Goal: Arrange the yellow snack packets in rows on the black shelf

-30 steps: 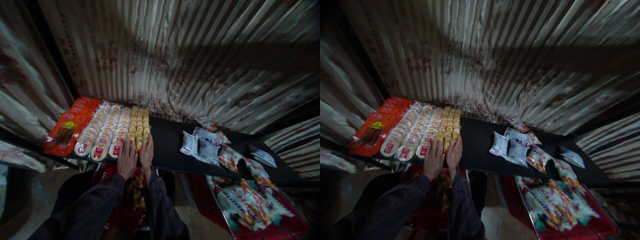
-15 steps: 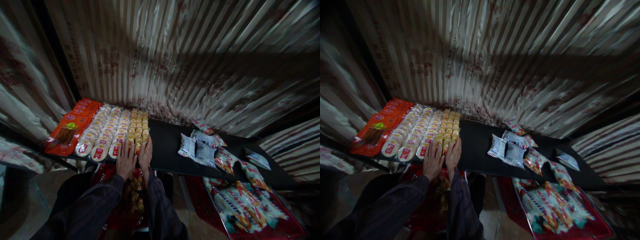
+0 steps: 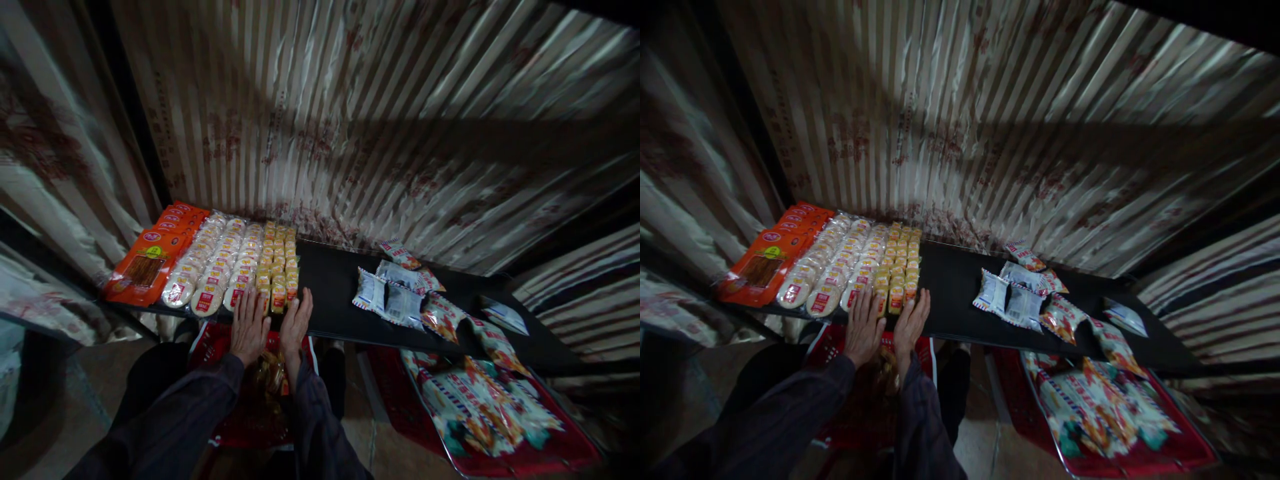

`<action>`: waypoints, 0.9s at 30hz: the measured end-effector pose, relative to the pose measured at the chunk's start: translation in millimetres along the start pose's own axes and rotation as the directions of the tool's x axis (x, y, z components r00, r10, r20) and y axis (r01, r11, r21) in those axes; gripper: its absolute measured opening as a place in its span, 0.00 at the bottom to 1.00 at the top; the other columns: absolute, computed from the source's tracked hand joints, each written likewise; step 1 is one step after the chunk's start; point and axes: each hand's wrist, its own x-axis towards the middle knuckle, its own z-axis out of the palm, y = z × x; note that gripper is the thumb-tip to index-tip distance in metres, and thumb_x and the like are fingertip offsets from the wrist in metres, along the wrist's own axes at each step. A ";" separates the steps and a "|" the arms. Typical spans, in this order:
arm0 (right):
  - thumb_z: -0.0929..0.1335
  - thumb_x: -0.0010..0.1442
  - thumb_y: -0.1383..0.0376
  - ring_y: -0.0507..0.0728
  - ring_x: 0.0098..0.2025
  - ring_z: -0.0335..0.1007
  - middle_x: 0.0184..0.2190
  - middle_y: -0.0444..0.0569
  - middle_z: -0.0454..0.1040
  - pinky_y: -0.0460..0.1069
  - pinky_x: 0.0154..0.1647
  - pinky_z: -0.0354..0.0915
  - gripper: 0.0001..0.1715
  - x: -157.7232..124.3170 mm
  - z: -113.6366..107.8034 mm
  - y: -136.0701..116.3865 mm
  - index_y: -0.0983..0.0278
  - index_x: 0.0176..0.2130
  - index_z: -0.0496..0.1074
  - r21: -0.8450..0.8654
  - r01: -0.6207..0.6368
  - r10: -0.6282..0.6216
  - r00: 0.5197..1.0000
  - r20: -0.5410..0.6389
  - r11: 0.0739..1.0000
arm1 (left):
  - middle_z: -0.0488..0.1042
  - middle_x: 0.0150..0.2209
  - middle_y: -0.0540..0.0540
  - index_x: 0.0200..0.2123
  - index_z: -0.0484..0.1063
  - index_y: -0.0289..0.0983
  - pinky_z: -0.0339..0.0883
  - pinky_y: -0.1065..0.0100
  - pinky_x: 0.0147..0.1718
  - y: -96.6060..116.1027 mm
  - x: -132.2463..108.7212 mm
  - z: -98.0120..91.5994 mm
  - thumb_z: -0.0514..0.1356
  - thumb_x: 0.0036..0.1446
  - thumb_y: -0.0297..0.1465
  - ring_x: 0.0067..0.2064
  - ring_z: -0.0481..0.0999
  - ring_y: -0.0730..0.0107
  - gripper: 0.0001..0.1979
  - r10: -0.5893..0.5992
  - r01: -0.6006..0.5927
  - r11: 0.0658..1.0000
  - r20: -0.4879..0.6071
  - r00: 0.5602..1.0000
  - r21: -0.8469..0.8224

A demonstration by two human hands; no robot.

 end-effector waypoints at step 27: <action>0.54 0.70 0.48 0.66 0.58 0.71 0.53 0.65 0.76 0.63 0.58 0.67 0.34 -142.7 -24.8 30.5 0.66 0.52 0.75 -0.106 -0.045 0.057 0.993 0.107 0.993 | 0.65 0.68 0.36 0.66 0.66 0.34 0.63 0.51 0.66 -8.3 -46.0 -30.5 0.49 0.62 0.23 0.73 0.55 0.58 0.28 0.145 -0.107 0.976 0.202 0.969 -0.191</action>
